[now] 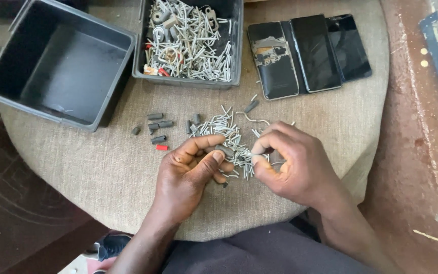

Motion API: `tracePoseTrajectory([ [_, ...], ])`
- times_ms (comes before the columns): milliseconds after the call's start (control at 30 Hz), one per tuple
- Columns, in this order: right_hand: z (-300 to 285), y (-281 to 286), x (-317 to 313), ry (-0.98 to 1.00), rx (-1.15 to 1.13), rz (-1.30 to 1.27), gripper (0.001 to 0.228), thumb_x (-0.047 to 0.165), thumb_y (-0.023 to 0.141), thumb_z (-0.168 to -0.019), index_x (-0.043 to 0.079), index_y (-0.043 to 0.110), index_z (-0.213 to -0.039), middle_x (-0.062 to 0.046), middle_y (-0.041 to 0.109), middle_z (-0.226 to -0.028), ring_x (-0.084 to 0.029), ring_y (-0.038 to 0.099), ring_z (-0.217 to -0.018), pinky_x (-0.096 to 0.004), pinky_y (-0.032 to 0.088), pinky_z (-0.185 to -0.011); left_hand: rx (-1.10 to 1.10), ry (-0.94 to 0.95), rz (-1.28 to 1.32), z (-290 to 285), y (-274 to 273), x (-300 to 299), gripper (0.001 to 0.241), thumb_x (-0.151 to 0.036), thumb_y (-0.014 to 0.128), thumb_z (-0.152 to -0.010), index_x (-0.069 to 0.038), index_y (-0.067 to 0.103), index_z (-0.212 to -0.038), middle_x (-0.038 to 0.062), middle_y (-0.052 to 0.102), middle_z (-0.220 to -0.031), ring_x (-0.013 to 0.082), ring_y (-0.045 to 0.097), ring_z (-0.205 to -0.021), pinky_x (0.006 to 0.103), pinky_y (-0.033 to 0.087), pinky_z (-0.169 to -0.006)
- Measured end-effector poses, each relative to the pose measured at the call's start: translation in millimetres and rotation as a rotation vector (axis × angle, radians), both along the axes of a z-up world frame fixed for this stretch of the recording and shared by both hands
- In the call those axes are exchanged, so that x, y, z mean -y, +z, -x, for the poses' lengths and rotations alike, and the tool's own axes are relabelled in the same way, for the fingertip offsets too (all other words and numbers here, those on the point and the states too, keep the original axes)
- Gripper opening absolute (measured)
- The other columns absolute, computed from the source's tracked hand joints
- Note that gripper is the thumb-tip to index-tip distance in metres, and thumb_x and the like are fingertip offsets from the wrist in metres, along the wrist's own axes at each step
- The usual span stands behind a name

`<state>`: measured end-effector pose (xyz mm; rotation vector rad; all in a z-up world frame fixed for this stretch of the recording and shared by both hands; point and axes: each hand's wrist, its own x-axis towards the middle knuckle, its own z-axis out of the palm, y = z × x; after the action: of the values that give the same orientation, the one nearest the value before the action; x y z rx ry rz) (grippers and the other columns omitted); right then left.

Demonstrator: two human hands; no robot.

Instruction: Assembling small metal clips by manually attaching black plastic sleeves to them.

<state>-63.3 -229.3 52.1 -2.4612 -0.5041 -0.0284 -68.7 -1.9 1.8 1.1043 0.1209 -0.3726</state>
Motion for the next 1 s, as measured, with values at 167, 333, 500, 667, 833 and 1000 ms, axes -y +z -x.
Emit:
tracePoseTrajectory([
  [167,1,5,-16,-0.025,0.033,-0.049,0.006,0.015,0.069,-0.083,0.014,0.067,-0.089,0.003,0.066,-0.089,-0.015,0.062,-0.074,-0.032,0.048,-0.063,0.033,-0.016,0.000,1,4,2,0.032,-0.004,0.071,-0.097,0.006,0.071,-0.128,0.019,0.077,-0.094,0.0272,0.081,-0.084,0.0315,0.068,-0.066],
  [333,0,5,-18,-0.026,0.032,-0.027,0.005,0.015,0.067,-0.082,0.015,0.066,-0.087,0.004,0.065,-0.086,-0.015,0.059,-0.067,-0.033,0.046,-0.055,0.015,-0.042,-0.051,1,4,2,0.027,-0.005,0.075,-0.095,0.005,0.074,-0.121,0.019,0.080,-0.092,0.0260,0.082,-0.081,0.0305,0.069,-0.064],
  [500,-1,6,-17,0.029,0.024,0.004,0.009,0.009,0.070,-0.082,0.015,0.065,-0.086,0.005,0.067,-0.084,-0.015,0.063,-0.068,-0.033,0.051,-0.058,-0.010,-0.110,-0.125,1,7,3,0.017,-0.008,0.074,-0.097,0.002,0.074,-0.110,0.016,0.080,-0.087,0.0223,0.082,-0.081,0.0306,0.070,-0.067],
  [667,-2,7,-18,0.014,-0.037,-0.033,0.010,0.008,0.070,-0.085,0.018,0.066,-0.085,0.006,0.066,-0.079,-0.013,0.060,-0.067,-0.031,0.049,-0.061,0.025,-0.058,-0.037,4,0,6,0.023,-0.006,0.070,-0.099,0.002,0.068,-0.120,0.017,0.075,-0.091,0.0244,0.081,-0.083,0.0306,0.067,-0.066],
  [833,-4,10,-18,0.020,-0.068,-0.131,0.009,0.007,0.071,-0.087,0.016,0.072,-0.087,0.006,0.070,-0.078,-0.010,0.063,-0.069,-0.028,0.048,-0.065,0.053,-0.050,-0.046,4,0,5,0.023,-0.009,0.068,-0.101,0.002,0.070,-0.121,0.017,0.076,-0.093,0.0248,0.081,-0.084,0.0328,0.069,-0.068],
  [1000,-7,12,-13,0.076,-0.097,-0.199,0.009,0.012,0.080,-0.093,0.014,0.080,-0.102,0.003,0.082,-0.095,-0.012,0.076,-0.083,-0.026,0.060,-0.078,0.030,-0.095,-0.043,4,3,2,0.026,-0.010,0.069,-0.100,0.004,0.072,-0.122,0.018,0.079,-0.092,0.0235,0.079,-0.079,0.0322,0.068,-0.068],
])
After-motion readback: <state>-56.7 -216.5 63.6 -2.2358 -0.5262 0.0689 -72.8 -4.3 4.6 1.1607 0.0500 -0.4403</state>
